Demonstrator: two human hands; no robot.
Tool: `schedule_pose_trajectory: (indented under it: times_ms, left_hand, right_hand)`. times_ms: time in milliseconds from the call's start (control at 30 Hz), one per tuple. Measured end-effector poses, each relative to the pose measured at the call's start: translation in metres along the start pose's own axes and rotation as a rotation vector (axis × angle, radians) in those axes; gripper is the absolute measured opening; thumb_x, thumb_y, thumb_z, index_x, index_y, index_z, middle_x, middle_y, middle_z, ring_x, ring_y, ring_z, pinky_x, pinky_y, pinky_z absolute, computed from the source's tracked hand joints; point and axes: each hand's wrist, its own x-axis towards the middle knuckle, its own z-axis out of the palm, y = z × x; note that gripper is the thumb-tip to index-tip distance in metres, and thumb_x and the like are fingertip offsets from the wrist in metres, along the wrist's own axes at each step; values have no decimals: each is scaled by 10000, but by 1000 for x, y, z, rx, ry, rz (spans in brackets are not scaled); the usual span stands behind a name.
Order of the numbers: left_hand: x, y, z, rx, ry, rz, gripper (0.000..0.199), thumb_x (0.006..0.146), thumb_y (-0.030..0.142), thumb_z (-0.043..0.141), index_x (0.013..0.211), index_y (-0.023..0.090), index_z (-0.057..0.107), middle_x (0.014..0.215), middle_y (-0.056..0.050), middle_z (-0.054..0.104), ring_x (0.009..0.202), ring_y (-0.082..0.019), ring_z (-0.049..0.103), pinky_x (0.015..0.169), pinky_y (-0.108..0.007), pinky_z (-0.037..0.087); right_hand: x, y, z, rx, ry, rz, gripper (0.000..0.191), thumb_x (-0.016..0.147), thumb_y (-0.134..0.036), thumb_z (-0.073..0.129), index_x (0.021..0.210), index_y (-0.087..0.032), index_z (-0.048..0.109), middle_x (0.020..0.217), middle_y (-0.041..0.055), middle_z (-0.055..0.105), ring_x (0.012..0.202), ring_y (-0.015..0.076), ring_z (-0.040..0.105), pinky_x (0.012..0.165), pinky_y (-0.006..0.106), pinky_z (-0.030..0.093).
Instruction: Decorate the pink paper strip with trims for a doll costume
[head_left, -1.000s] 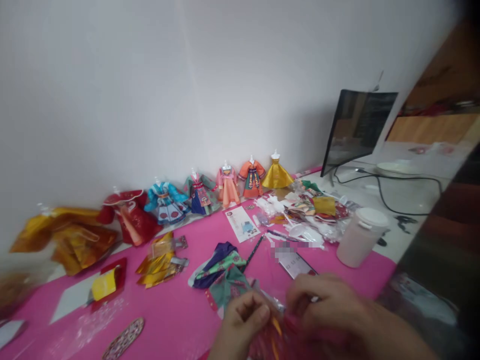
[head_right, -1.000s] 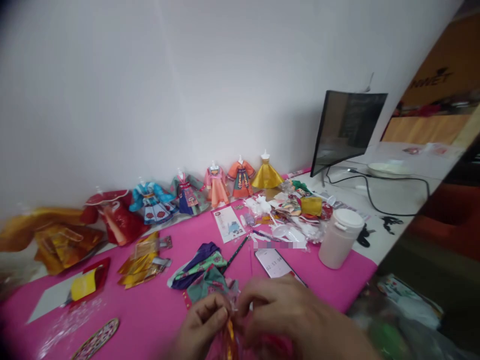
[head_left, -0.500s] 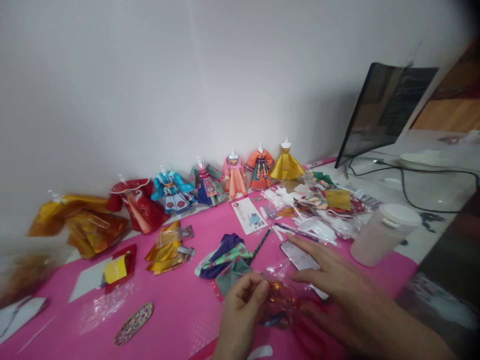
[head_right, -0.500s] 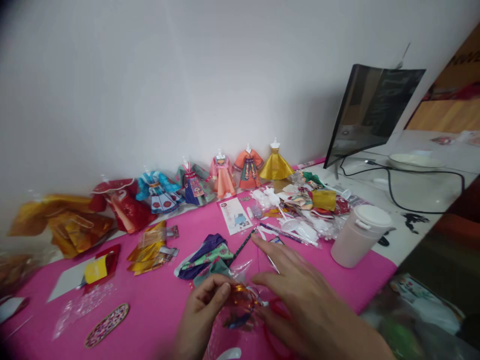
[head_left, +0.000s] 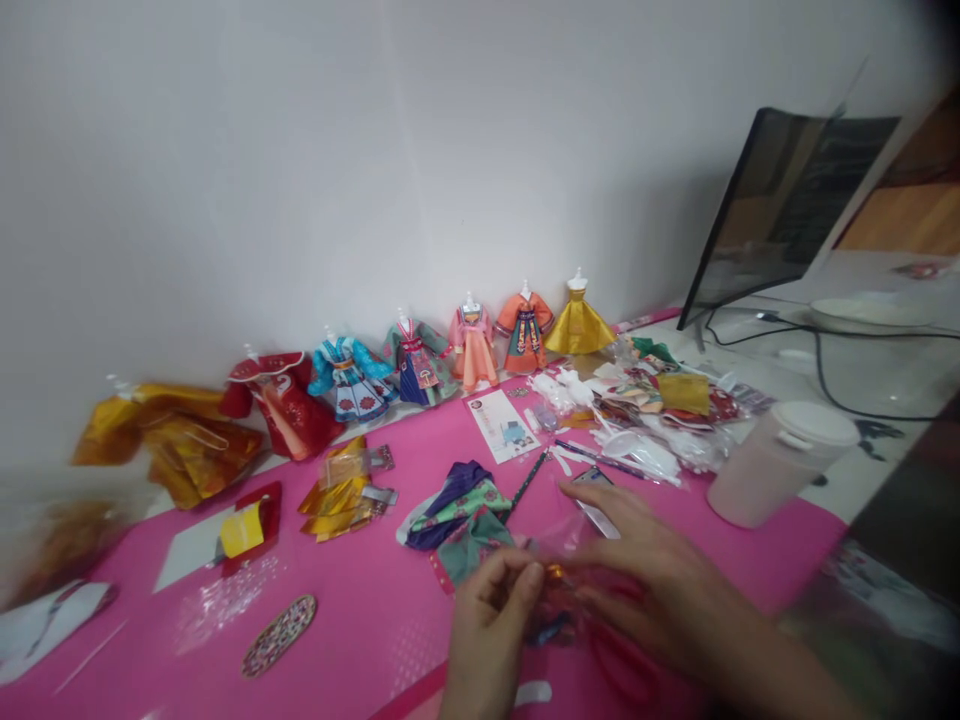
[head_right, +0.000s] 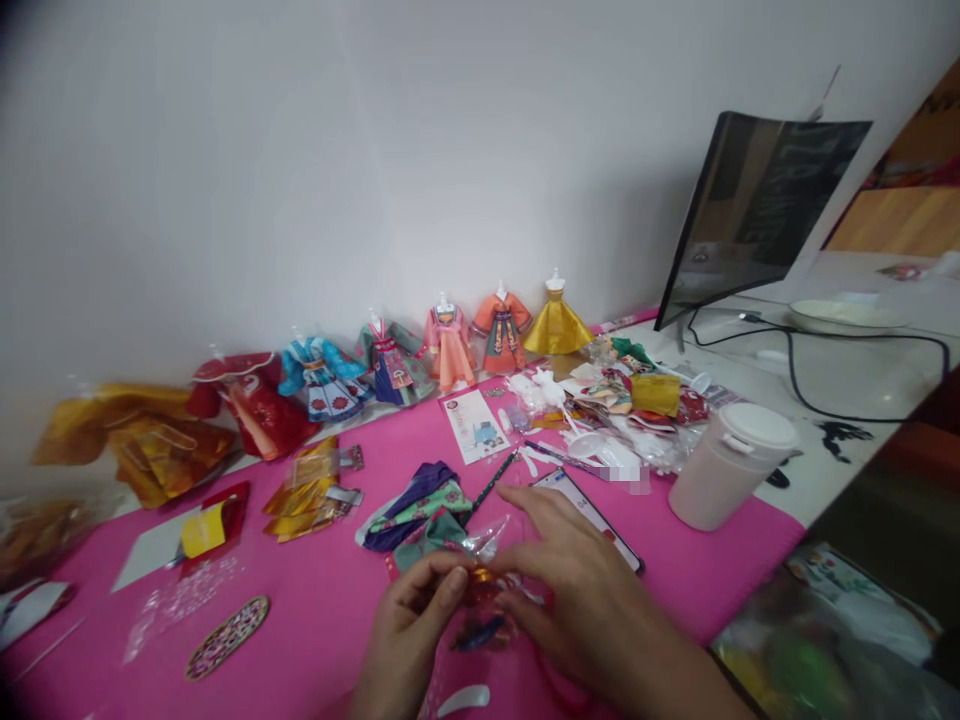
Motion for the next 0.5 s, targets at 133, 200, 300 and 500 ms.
schedule_pose_trajectory:
  times_ms: [133,200,300,500]
  left_hand:
    - [-1,-5,-1,22,-28,-32,409,694,552,814,803,160,777,697,-51,714,615,-155,649,559,-223,542]
    - [-2,-5,0,-24,11,-45,429,663,563,829,775,154,766,686,-55,712,587,-164,645,537,-244,549]
    - [-3,-4,-1,-130,101,-72,435,624,558,854,742,159,727,693,-46,718,583,-180,656,544,-273,560]
    - [-6,-13,-10,-201,206,-77,497,583,591,861,755,159,686,753,-69,739,764,-262,720,701,-343,583]
  right_hand:
    - [2,-4,-2,-35,-70,-15,146,871,-200,642,902,-270,766,1459,102,535,1377,325,446,1083,574,408]
    - [1,-4,-3,-16,-78,5,134,877,-229,652,936,-275,763,1461,101,534,1376,325,448,1088,576,403]
    - [-1,1,-3,104,2,63,204,872,-277,673,1070,-283,726,1446,106,546,1344,307,487,1058,539,449]
    - [1,-3,11,617,30,433,743,734,-270,789,1408,-213,481,1228,113,690,1030,231,682,813,349,581]
